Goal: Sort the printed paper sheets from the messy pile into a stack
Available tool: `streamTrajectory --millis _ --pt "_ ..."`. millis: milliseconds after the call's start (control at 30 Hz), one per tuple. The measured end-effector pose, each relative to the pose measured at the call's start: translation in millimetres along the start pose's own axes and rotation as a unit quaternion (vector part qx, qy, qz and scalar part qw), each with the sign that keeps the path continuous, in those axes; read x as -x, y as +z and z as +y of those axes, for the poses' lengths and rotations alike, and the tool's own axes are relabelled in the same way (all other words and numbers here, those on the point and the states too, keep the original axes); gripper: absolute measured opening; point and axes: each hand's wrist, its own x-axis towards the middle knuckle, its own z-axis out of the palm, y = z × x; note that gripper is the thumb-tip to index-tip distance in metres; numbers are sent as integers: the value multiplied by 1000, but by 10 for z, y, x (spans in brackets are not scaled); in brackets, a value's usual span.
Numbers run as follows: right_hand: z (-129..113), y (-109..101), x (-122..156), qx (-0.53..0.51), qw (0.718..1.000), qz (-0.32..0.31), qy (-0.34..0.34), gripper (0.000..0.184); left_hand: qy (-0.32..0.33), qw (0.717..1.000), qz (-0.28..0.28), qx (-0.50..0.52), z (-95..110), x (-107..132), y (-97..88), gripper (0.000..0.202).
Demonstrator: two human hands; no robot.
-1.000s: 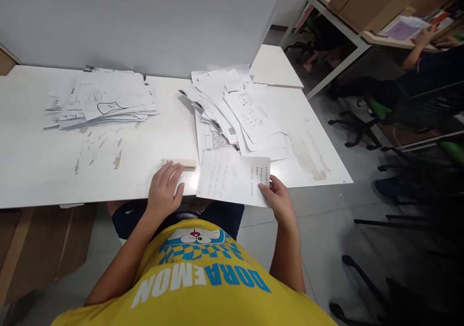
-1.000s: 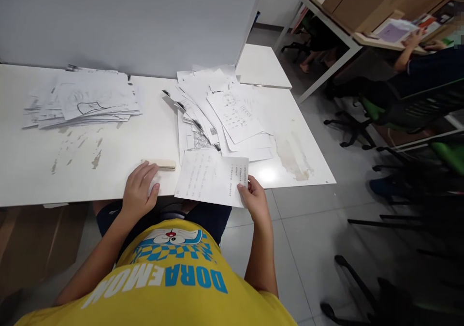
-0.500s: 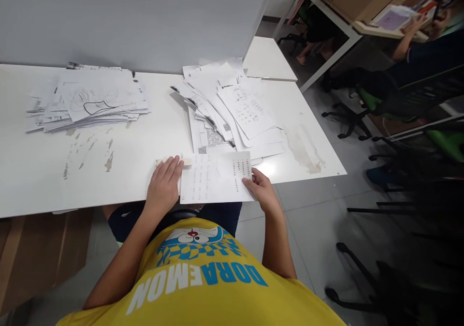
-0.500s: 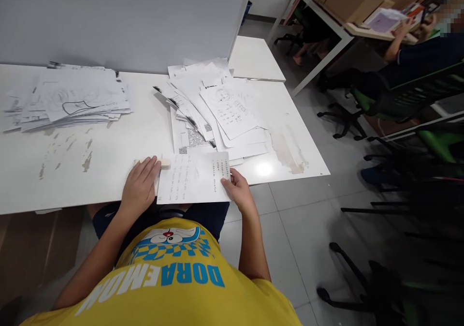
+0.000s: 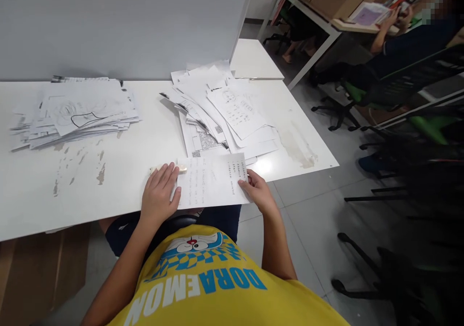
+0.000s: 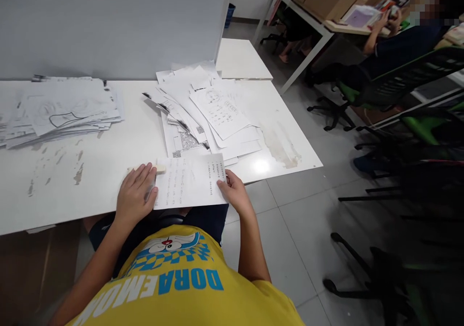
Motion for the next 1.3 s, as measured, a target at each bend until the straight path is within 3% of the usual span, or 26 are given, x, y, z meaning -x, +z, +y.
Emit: streamTrajectory --millis 200,300,367,433,500,567,633,733,833,900,1000,1067,1133,1233,1300 --pt "-22 -388 75 -39 996 63 -45 45 -8 999 42 22 -19 51 -42 74" --pt "-58 -477 89 -62 991 90 -78 44 -82 987 58 127 -18 55 -164 71" --pt "-113 -357 83 -66 989 88 -98 44 -161 949 39 268 -24 27 -264 70" --pt "-188 -103 60 -65 989 64 -116 44 -237 888 -6 394 -54 -27 -344 74" --pt "-269 219 19 -59 988 33 -136 43 -308 848 -35 429 -129 -107 -390 81" --pt "-349 520 -37 -47 986 16 -161 41 -368 848 -24 381 -284 -211 -419 85" --pt "-428 729 -121 -16 984 8 -176 41 -402 864 26 303 -553 -345 -467 85" --pt "-536 819 -366 62 979 51 -186 45 -432 870 111 211 -1189 -611 -610 85" --pt "-564 706 -774 162 940 178 -243 49 -469 862 154 111 -1950 -932 -776 85" --pt "-508 603 -1056 222 902 239 -283 50 -454 870 168 92 -2377 -1136 -877 76" --pt "-347 534 -1317 249 883 282 -281 47 -458 872 163 51 -2735 -1340 -1023 65" --pt "-245 541 -1344 251 877 313 -265 43 -450 879 156 19 -2760 -1379 -1067 59" --pt "-190 545 -1286 249 871 342 -251 40 -427 890 157 -11 -2619 -1351 -997 56" --pt "-209 501 -1164 235 872 364 -227 35 -378 911 160 -48 -2177 -1239 -642 61" --pt "-255 456 -1118 212 876 377 -215 34 -334 932 129 -55 -1836 -1160 -336 61"
